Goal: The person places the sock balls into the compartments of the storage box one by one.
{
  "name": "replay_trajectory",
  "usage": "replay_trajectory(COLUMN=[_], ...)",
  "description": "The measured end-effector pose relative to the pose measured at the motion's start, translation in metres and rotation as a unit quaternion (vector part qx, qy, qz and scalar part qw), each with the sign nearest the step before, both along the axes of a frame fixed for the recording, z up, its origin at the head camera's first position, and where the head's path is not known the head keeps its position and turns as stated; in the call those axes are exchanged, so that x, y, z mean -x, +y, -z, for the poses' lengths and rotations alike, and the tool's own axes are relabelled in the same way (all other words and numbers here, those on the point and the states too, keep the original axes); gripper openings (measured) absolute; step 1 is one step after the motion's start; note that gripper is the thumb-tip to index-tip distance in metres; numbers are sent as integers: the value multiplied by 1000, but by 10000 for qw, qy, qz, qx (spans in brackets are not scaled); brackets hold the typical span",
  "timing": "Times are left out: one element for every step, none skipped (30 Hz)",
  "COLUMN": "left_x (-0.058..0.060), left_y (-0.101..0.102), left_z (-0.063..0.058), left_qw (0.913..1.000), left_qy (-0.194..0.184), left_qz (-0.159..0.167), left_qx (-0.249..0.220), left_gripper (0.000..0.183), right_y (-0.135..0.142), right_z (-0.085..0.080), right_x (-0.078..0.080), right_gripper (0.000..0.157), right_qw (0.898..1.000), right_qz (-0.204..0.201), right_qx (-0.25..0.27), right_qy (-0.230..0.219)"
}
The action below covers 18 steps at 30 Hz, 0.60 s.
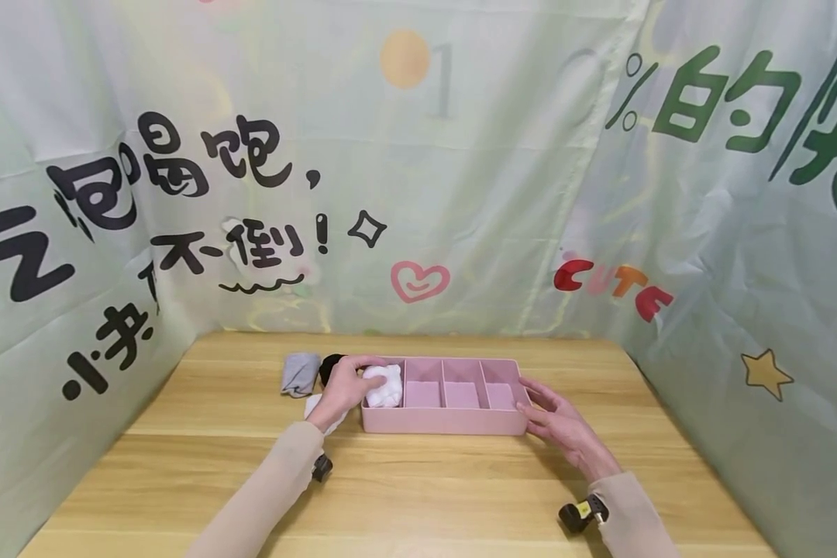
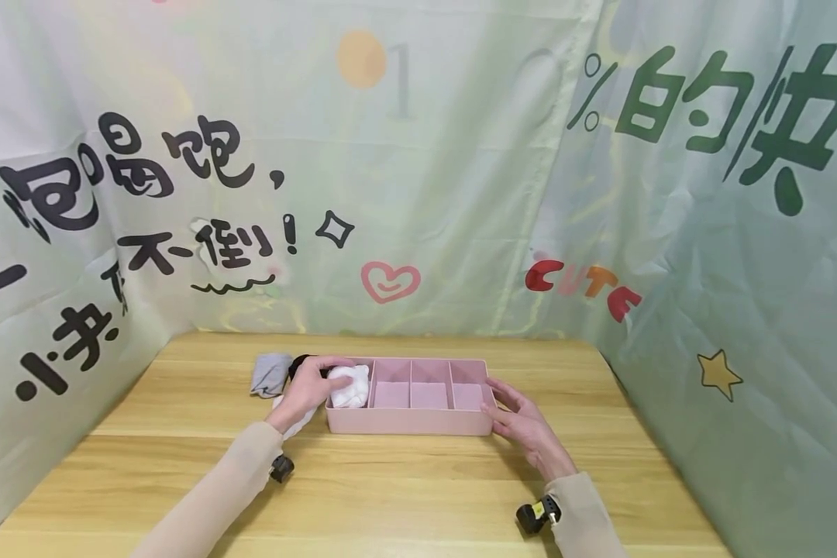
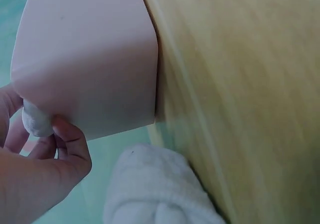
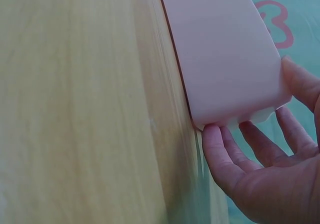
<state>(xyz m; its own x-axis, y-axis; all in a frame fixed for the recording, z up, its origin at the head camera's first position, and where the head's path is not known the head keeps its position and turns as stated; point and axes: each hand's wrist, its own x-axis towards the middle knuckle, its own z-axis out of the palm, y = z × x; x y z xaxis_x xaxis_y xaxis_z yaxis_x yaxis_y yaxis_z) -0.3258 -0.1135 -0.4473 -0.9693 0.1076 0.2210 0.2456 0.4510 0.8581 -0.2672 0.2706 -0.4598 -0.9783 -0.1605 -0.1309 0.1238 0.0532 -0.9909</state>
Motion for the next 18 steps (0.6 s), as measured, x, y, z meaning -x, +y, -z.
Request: replay_trajectory(left_x=[0,0,0,0,0,-1,-1,-2,-2,-2,-2,-2,-2,-2,-2,-3,-3,-4], left_y=[1,1,1,2,2,2,2,1,1,0,-1,-2,-4,-5,-7,-9,-11,-12], left_z=[1,2,2,3,4,4,5,5,6,6,6,6,5,4,3,2,0,-1], left_qw=[10000,10000,9999,9998,9997,9996,9996,9994,9992,9992,9990,9987,9984,9978,9972,9968,9961,9955], left_qy=[8,2,4,8,-16,-38,-50,-94,-140,-147,-170,-190,-202,-234,-240,-236,-262,-270], left_qz=[-3,5,23,38,47,66,74,90,109,128,163,208,251,301,334,356,377,396], left_qx=[-32,-80,-153,-201,-236,-279,-286,-315,-357,-359,-388,-425,-469,-549,-618,-680,-759,-814], left_gripper=[25,26,28,30,32,34,35,35,34,33,32,32,31,31,31,31,32,32], right_y=[0,1,1,1,2,2,2,2,2,2,2,2,2,2,1,0,-1,-2], right_z=[0,1,1,1,2,2,2,2,2,2,2,2,1,1,0,-1,-2,-3], right_x=[-1,-1,-2,-2,-2,-3,-3,-3,-4,-4,-4,-4,-4,-4,-4,-4,-4,-4], right_gripper=[69,68,68,67,68,68,68,69,69,69,69,68,68,68,68,68,68,68], right_qw=[10000,10000,10000,10000,10000,10000,10000,10000,10000,10000,10000,10000,10000,10000,10000,10000,10000,9999], right_qz=[-5,9,8,11,7,4,-1,-2,-5,3,19,42,53,48,39,21,16,14], right_qx=[-4,1,1,9,20,31,38,51,55,61,59,46,27,-7,-39,-63,-94,-123], right_qy=[6,3,12,18,16,13,3,-10,-19,-30,-40,-41,-35,-31,-25,-16,-13,-6])
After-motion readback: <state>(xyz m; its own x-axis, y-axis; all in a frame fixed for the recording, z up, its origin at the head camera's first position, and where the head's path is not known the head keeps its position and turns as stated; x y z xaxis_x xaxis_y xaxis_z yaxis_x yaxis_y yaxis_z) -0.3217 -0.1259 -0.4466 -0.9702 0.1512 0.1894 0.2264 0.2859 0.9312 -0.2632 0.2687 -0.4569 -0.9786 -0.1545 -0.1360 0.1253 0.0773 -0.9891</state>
